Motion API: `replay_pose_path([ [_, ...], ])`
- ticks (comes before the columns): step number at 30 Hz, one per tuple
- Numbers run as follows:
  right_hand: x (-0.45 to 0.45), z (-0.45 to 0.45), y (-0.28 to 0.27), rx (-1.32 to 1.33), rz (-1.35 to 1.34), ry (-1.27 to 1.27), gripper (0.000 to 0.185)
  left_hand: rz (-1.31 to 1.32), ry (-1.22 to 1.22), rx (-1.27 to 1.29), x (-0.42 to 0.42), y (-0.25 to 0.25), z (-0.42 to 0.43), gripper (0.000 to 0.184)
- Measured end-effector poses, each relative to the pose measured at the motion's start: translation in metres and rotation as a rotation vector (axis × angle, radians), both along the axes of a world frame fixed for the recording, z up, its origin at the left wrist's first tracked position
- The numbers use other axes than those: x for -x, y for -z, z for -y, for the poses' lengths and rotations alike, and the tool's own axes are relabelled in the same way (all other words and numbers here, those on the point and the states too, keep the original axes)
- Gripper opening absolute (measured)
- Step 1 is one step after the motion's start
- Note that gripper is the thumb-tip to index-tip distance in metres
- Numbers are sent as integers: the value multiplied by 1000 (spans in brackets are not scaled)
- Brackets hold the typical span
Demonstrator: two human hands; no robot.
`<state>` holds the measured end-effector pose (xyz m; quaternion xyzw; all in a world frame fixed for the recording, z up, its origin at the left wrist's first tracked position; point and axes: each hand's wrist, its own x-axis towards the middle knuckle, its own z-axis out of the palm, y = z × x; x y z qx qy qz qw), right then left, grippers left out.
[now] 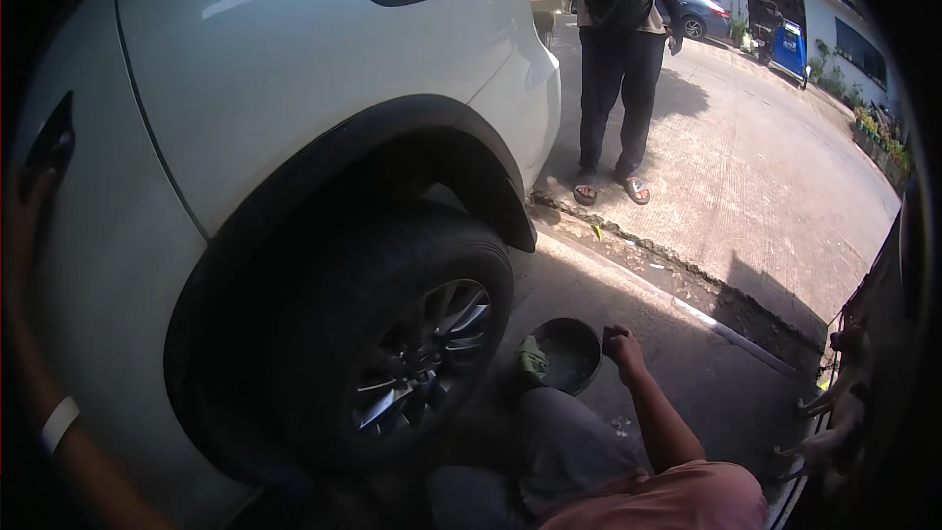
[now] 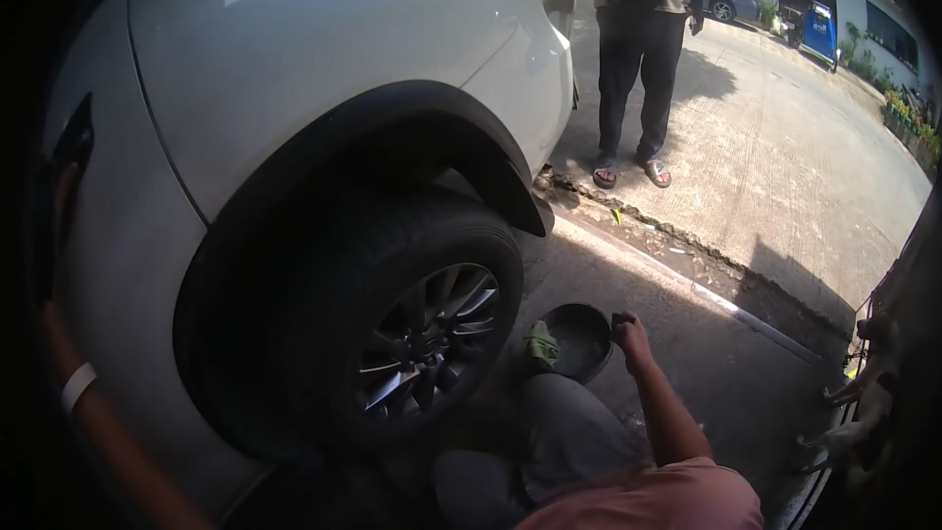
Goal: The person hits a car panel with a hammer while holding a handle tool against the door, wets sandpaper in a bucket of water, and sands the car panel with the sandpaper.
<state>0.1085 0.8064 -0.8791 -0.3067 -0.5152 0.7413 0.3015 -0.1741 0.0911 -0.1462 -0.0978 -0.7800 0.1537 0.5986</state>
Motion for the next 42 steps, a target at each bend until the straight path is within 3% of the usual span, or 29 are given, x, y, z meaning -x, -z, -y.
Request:
replay_pose_path([
  [1, 48, -17, -45, -232, -62, -62, 64, 5, -20, -7, 11, -8, 15, 43],
  [3, 108, 3, -212, -405, -350, -197, 64, 16, -46, -47, 14, -5, 15, 45],
  [4, 156, 5, -321, -822, -469, -151, 61, 18, -65, -64, 6, -9, 4, 46],
  [5, 182, 9, -366, -850, -542, -161, 59, 20, -70, -91, 5, -9, 1, 48],
  [7, 220, 17, -437, -1173, -609, -38, 61, 23, -79, -150, 4, -7, -3, 51],
  [9, 256, 19, -473, -1426, -658, 71, 65, 28, -87, -208, 1, -2, -9, 55],
  [12, 300, 19, -466, -1658, -667, 149, 63, -59, -280, -31, 17, -10, 17, 48],
  [14, 307, 18, -447, -1690, -640, 104, 66, -192, -289, 126, 32, -14, 43, 55],
  [17, 321, 9, -432, -1698, -615, 56, 71, -213, -427, 180, 28, -17, 55, 47],
  [23, 368, -40, -522, -1529, -672, 274, 70, -277, -393, 261, 18, -17, 60, 58],
  [29, 331, -2, -421, -1813, -631, 55, 75, -332, -473, 308, 22, -20, 71, 56],
  [35, 365, -51, -506, -1532, -621, 222, 71, -311, -455, 252, 21, -15, 69, 57],
  [38, 353, -28, -477, -1570, -616, 222, 73, -327, -385, 223, 28, -15, 74, 58],
  [40, 347, -5, -431, -1776, -663, 121, 79, -300, -423, 244, 27, -18, 70, 58],
  [42, 336, -13, -433, -1826, -619, 63, 77, -307, -453, 227, 30, -12, 65, 58],
])
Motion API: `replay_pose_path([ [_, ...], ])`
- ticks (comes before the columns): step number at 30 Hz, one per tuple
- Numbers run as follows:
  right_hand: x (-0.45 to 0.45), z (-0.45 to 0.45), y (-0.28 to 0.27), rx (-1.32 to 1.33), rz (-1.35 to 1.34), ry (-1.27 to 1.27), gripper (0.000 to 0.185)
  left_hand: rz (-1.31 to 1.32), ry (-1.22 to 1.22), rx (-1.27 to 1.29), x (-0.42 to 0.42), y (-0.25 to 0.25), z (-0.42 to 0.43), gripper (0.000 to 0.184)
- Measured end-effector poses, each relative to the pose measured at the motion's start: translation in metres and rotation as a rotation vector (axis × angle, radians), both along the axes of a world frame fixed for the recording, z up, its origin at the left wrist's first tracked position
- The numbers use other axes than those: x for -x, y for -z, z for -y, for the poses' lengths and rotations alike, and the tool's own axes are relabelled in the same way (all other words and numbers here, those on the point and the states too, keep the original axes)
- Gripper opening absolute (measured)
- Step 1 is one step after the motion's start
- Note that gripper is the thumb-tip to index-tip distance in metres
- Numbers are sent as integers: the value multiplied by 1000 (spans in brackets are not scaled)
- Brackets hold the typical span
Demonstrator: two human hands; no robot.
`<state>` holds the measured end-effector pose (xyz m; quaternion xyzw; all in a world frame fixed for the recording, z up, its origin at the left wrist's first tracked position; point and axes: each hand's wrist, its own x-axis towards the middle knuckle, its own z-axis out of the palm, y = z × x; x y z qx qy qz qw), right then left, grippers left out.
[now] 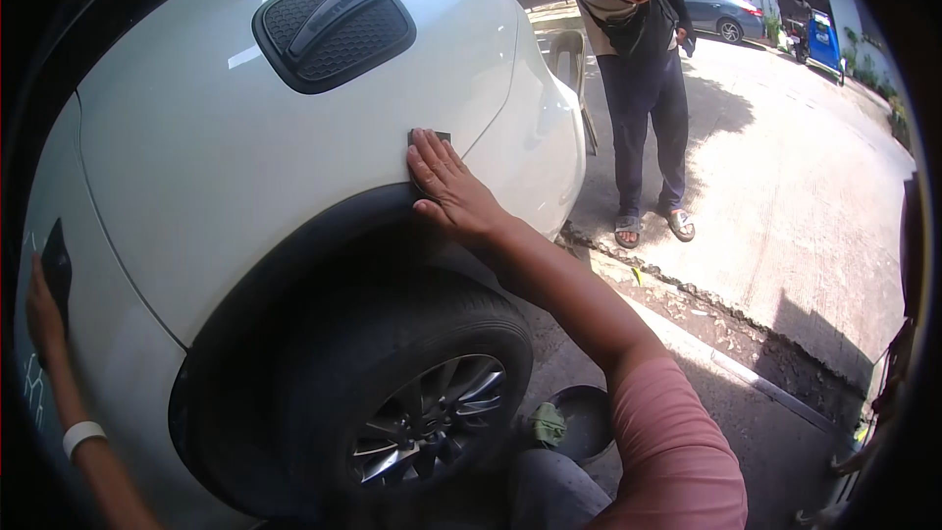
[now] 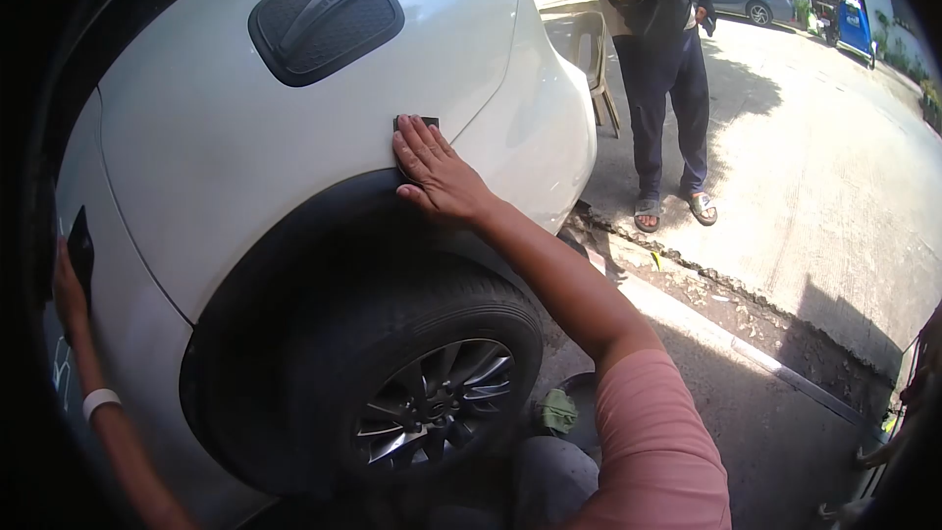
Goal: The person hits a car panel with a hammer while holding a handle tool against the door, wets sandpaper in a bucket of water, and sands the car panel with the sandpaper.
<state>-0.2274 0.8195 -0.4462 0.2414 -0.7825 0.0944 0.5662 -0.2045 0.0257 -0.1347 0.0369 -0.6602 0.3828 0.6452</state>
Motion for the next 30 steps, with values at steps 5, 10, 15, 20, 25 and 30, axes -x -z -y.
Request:
replay_pose_path([
  [5, 25, -45, -83, 369, -9, -42, 70, -36, -40, 26, 0, 11, -3, 58],
  [10, 9, 14, -23, 160, -40, -12, 74, 76, 139, -201, -1, 12, -18, 47],
  [15, 0, -1, -22, -13, 9, 36, 74, 55, 142, -157, -1, 7, -17, 51],
  [20, 19, -15, -76, 390, -10, 14, 72, 131, 283, -278, -6, 10, -27, 57],
  [25, -18, 55, -2, -88, 40, -68, 74, 113, 270, -226, 3, 8, -18, 55],
  [30, 4, -15, -63, 164, 24, -39, 71, 105, 247, -213, 9, 13, -21, 65],
])
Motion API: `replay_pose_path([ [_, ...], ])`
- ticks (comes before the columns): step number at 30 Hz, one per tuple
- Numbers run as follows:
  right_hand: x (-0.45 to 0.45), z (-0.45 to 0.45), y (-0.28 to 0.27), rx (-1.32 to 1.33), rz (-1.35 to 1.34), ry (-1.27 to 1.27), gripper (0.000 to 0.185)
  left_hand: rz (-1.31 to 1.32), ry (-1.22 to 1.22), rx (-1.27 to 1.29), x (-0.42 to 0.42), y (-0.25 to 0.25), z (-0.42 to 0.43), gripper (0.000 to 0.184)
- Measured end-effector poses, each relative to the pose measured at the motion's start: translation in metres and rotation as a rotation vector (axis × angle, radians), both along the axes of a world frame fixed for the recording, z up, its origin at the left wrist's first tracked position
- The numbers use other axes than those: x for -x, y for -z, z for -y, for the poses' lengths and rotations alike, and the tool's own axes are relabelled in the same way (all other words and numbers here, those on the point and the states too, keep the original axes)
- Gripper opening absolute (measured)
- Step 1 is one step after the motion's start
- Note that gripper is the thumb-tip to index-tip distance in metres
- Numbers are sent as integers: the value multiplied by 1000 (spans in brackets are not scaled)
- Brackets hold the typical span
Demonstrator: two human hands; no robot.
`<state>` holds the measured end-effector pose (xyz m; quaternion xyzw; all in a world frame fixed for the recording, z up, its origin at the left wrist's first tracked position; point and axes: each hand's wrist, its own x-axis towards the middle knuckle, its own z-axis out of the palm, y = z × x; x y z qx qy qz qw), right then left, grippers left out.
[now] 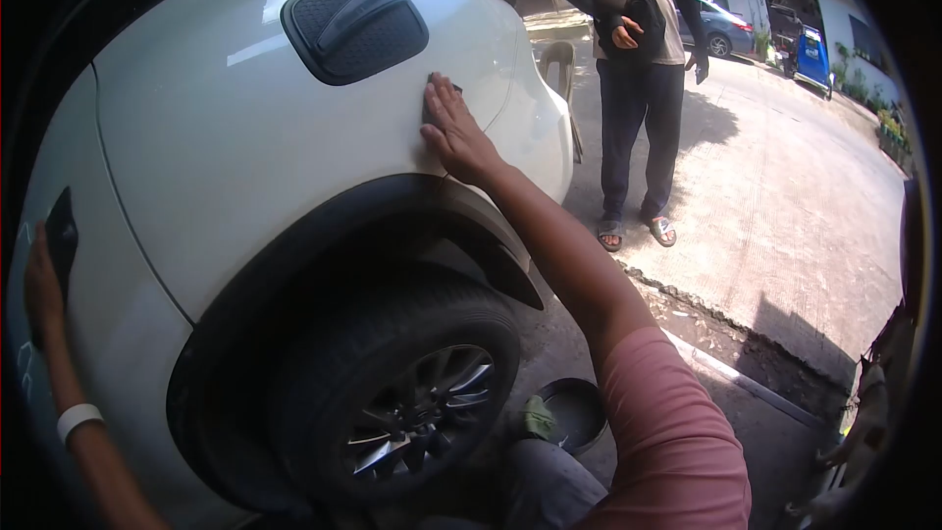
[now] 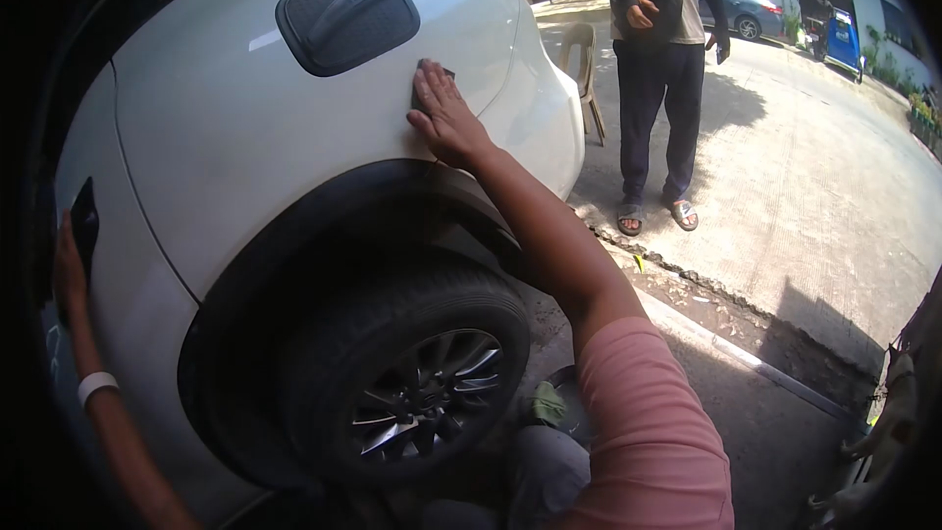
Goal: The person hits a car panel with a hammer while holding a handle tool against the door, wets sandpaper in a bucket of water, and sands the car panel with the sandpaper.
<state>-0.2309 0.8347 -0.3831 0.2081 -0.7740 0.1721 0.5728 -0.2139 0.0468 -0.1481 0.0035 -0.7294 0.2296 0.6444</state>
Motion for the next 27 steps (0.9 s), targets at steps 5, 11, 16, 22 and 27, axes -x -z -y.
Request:
replay_pose_path([
  [5, 2, 34, 1, 108, -40, 49, 71, 35, 11, -30, -5, -4, -3, 63],
  [11, -21, 29, 16, -264, 44, 37, 71, 28, -144, 96, 2, -7, 15, 63],
  [16, 14, 19, 0, 330, -51, 74, 69, -80, -182, 187, -1, -8, 5, 55],
  [22, -32, 70, 26, -419, 7, -22, 72, -42, -75, 147, -6, -4, -1, 48],
  [27, -9, 19, 25, 138, 38, -27, 68, 37, -75, 35, -11, -8, -13, 48],
])
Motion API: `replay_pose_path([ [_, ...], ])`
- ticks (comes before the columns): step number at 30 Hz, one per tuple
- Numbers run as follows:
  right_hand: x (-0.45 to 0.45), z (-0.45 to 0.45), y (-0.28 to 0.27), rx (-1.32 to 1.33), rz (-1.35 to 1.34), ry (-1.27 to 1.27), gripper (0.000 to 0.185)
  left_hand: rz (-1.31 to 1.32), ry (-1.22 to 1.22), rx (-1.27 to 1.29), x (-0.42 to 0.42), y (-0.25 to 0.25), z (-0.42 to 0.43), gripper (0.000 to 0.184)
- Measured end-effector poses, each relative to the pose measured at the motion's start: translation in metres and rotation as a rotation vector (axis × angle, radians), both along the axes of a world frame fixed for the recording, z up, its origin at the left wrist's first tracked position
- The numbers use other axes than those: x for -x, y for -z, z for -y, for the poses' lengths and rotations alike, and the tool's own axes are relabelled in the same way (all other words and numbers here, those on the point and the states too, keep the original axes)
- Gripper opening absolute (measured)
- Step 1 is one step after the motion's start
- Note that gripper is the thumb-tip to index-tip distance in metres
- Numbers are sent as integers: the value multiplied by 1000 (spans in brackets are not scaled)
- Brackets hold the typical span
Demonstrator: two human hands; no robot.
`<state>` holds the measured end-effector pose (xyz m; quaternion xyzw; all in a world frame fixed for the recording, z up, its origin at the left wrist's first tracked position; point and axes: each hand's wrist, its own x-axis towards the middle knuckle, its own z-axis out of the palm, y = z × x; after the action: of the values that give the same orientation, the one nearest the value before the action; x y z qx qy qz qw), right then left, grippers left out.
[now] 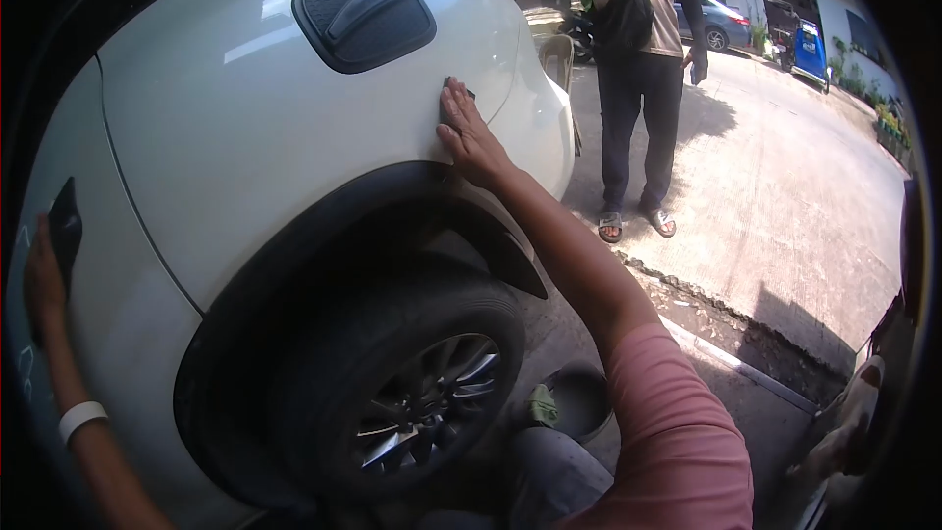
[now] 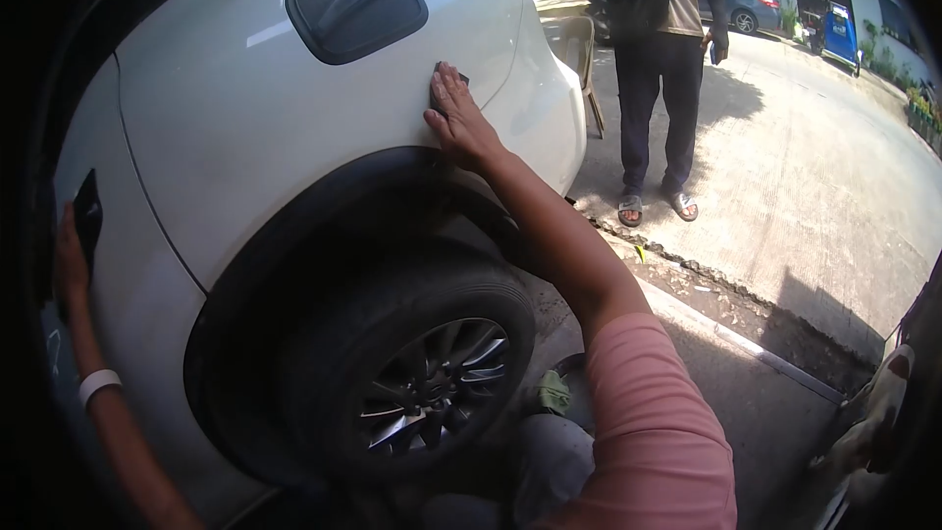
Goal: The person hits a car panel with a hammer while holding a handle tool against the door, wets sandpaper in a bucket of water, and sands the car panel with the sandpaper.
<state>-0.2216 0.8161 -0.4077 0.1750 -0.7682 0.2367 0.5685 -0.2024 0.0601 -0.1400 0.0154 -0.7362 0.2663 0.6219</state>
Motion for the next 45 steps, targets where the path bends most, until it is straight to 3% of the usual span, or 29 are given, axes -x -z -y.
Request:
replay_pose_path([
  [1, -3, 6, -2, 60, 2, 4, 67, 7, -54, 35, -6, -1, -6, 48],
  [6, -56, 122, 6, -562, -14, -187, 67, -15, -71, -56, -22, 13, -32, 52],
  [7, -55, 117, 5, -577, -26, -204, 67, -36, -191, 46, -23, 12, -27, 49],
  [10, -43, 72, 12, -495, -36, -109, 66, 26, 106, -202, -19, 8, -31, 56],
  [12, -40, 33, 26, -282, 20, -75, 64, 16, 132, -201, -19, 9, -37, 57],
  [15, -31, 30, 34, -177, 34, -35, 63, 22, 89, -290, -35, 12, -59, 59],
  [17, -39, 76, 13, -343, -53, -99, 64, 35, 64, -380, -45, 18, -79, 60],
  [20, -63, 157, -15, -606, -115, -248, 62, 12, 146, -317, -26, 11, -49, 60],
  [22, -60, 154, -20, -673, -124, -255, 63, -18, 113, -253, -22, 12, -42, 61],
  [25, -55, 82, -2, -504, -21, -146, 64, -69, 18, -170, -19, 12, -34, 62],
  [28, -31, 4, 46, -225, 62, -73, 66, -42, 30, -279, -27, 10, -54, 61],
  [31, -40, 46, 30, -245, 43, -73, 66, 1, 55, -411, -46, 15, -87, 61],
  [33, -55, 116, 4, -476, -39, -75, 66, -5, 101, -416, -36, 12, -76, 65],
  [36, -72, 219, -11, -720, -150, -277, 68, -39, 168, -295, -24, 13, -53, 69],
  [38, -74, 227, -15, -755, -142, -316, 67, -4, 164, -367, -40, 16, -71, 70],
  [42, -67, 130, -12, -597, 2, -66, 66, 42, 180, -407, -58, 22, -94, 73],
  [45, -57, 70, 11, -408, 53, -30, 66, 3, 181, -462, -66, 24, -110, 77],
])
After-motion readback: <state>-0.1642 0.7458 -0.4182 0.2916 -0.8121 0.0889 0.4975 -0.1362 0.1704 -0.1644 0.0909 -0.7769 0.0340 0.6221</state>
